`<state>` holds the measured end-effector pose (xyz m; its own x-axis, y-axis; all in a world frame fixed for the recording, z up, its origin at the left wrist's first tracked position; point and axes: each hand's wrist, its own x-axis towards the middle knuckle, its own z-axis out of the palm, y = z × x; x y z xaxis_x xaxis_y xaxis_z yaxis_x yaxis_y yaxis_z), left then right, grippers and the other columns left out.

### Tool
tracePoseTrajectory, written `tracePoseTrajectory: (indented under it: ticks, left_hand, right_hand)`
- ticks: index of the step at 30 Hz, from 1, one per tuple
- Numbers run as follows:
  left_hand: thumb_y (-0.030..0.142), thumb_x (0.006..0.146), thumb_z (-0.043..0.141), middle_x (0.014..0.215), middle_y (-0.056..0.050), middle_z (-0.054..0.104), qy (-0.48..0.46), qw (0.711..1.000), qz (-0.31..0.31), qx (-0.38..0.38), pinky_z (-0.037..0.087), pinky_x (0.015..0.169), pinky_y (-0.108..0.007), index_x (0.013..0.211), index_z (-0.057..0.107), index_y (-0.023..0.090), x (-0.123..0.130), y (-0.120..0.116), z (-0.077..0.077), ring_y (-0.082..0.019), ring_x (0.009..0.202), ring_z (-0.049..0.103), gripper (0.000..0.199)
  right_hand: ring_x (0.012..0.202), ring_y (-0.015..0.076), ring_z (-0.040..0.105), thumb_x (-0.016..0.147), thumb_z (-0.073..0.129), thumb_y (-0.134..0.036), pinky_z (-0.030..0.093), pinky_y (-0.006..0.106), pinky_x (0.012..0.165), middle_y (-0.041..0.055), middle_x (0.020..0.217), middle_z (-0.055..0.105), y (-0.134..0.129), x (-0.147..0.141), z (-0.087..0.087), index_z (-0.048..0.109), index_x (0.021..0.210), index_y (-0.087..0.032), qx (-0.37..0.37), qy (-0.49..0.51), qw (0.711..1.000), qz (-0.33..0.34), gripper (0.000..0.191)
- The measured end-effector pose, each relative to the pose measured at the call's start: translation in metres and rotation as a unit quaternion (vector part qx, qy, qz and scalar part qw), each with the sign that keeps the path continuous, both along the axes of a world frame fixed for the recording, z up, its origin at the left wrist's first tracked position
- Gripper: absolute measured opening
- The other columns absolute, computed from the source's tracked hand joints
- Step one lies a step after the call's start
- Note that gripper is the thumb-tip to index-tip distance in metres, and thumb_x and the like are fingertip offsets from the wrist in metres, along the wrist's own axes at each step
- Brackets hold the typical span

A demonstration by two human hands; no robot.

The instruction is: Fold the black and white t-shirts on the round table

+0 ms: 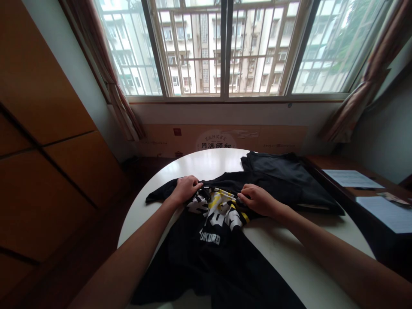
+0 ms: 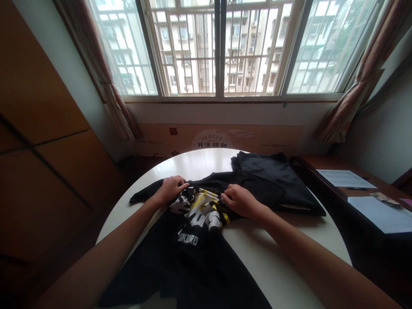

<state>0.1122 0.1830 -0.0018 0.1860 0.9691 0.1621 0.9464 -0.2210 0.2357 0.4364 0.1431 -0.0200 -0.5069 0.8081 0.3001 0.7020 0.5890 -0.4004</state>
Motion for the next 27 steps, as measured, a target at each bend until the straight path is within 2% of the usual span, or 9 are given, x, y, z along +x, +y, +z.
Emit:
tracePoseTrajectory:
  ticks: [2, 5, 7, 10, 13, 16, 18, 22, 27]
  left_hand:
    - [0.039, 0.095, 0.063, 0.111, -0.008, 0.077, -0.013, 1.000, 0.015, -0.006, 0.044, 0.103, -0.045, 0.102, 0.070, 0.021, 0.001, 0.000, -0.002, -0.030, 0.111, 0.069, 0.020]
    - [0.023, 0.091, 0.062, 0.115, -0.008, 0.076, -0.019, 1.000, 0.013, -0.013, 0.044, 0.105, -0.045, 0.127, 0.064, 0.022, 0.003, -0.002, -0.002, -0.030, 0.114, 0.067, 0.036]
    - [0.015, 0.088, 0.058, 0.115, -0.008, 0.075, 0.003, 1.000, -0.002, -0.008, 0.043, 0.106, -0.045, 0.120, 0.068, 0.023, 0.006, -0.005, 0.001, -0.031, 0.118, 0.065, 0.035]
    - [0.012, 0.085, 0.055, 0.115, -0.010, 0.073, 0.021, 0.999, -0.005, 0.035, 0.045, 0.103, -0.045, 0.102, 0.071, 0.022, 0.008, -0.007, 0.007, -0.033, 0.119, 0.063, 0.025]
    - [0.014, 0.087, 0.056, 0.117, -0.011, 0.072, -0.017, 0.997, 0.015, 0.073, 0.045, 0.104, -0.042, 0.107, 0.068, 0.021, 0.008, -0.005, 0.013, -0.031, 0.116, 0.066, 0.024]
    - [0.020, 0.093, 0.056, 0.113, -0.010, 0.075, -0.061, 0.996, 0.039, 0.056, 0.044, 0.105, -0.041, 0.119, 0.062, 0.020, 0.004, 0.000, 0.012, -0.028, 0.108, 0.070, 0.026]
    - [0.025, 0.097, 0.055, 0.111, -0.011, 0.076, -0.057, 0.996, 0.061, 0.043, 0.043, 0.107, -0.044, 0.126, 0.059, 0.018, -0.001, 0.004, 0.009, -0.030, 0.107, 0.072, 0.030]
    - [0.032, 0.100, 0.054, 0.113, -0.012, 0.078, 0.011, 0.999, 0.050, -0.004, 0.040, 0.110, -0.049, 0.117, 0.068, 0.019, -0.019, 0.018, 0.007, -0.033, 0.115, 0.069, 0.026]
    - [0.024, 0.099, 0.052, 0.109, -0.011, 0.078, -0.029, 0.999, 0.024, 0.011, 0.051, 0.092, -0.034, 0.113, 0.070, 0.018, -0.033, 0.050, 0.021, -0.026, 0.103, 0.072, 0.024]
  right_hand:
    - [0.078, 0.0188, 0.058, 0.104, 0.051, -0.035, 0.042, 0.031, 0.076, 0.0056, 0.084, 0.064, 0.000, 0.000, 0.000, 0.058, 0.068, -0.021, -0.001, -0.003, 1.000, 0.001, 0.039]
    - [0.077, 0.0186, 0.058, 0.103, 0.052, -0.036, 0.043, 0.031, 0.074, 0.0058, 0.084, 0.064, 0.001, 0.001, 0.001, 0.061, 0.068, -0.020, -0.009, -0.013, 1.000, 0.008, 0.039]
    - [0.079, 0.0191, 0.060, 0.102, 0.054, -0.035, 0.045, 0.031, 0.076, 0.0060, 0.086, 0.066, 0.007, 0.002, 0.002, 0.067, 0.076, -0.019, -0.014, -0.001, 1.000, 0.017, 0.033]
    - [0.092, 0.0224, 0.065, 0.099, 0.059, -0.030, 0.048, 0.032, 0.086, 0.0084, 0.099, 0.072, 0.024, 0.004, 0.006, 0.074, 0.102, -0.018, 0.017, 0.039, 0.999, 0.008, 0.020]
    - [0.112, 0.0282, 0.064, 0.097, 0.064, -0.029, 0.046, 0.037, 0.100, 0.0135, 0.120, 0.073, 0.052, 0.001, 0.012, 0.070, 0.127, -0.017, 0.055, 0.014, 0.998, -0.041, 0.032]
    - [0.132, 0.0353, 0.056, 0.098, 0.066, -0.039, 0.043, 0.043, 0.105, 0.0185, 0.141, 0.066, 0.082, -0.009, 0.017, 0.057, 0.148, -0.016, 0.025, -0.079, 0.991, -0.101, 0.056]
    - [0.133, 0.0372, 0.056, 0.099, 0.066, -0.044, 0.044, 0.044, 0.103, 0.0194, 0.139, 0.068, 0.100, -0.017, 0.018, 0.058, 0.147, -0.015, -0.018, -0.137, 0.983, -0.123, 0.057]
    - [0.114, 0.0300, 0.068, 0.099, 0.065, -0.035, 0.046, 0.034, 0.092, 0.0137, 0.123, 0.076, 0.124, -0.026, 0.018, 0.073, 0.119, -0.018, -0.050, -0.163, 0.977, -0.128, 0.027]
    - [0.115, 0.0320, 0.068, 0.104, 0.052, -0.034, 0.047, 0.036, 0.088, 0.0153, 0.129, 0.073, 0.146, -0.024, 0.027, 0.065, 0.129, -0.020, -0.006, -0.145, 0.970, -0.193, 0.031]
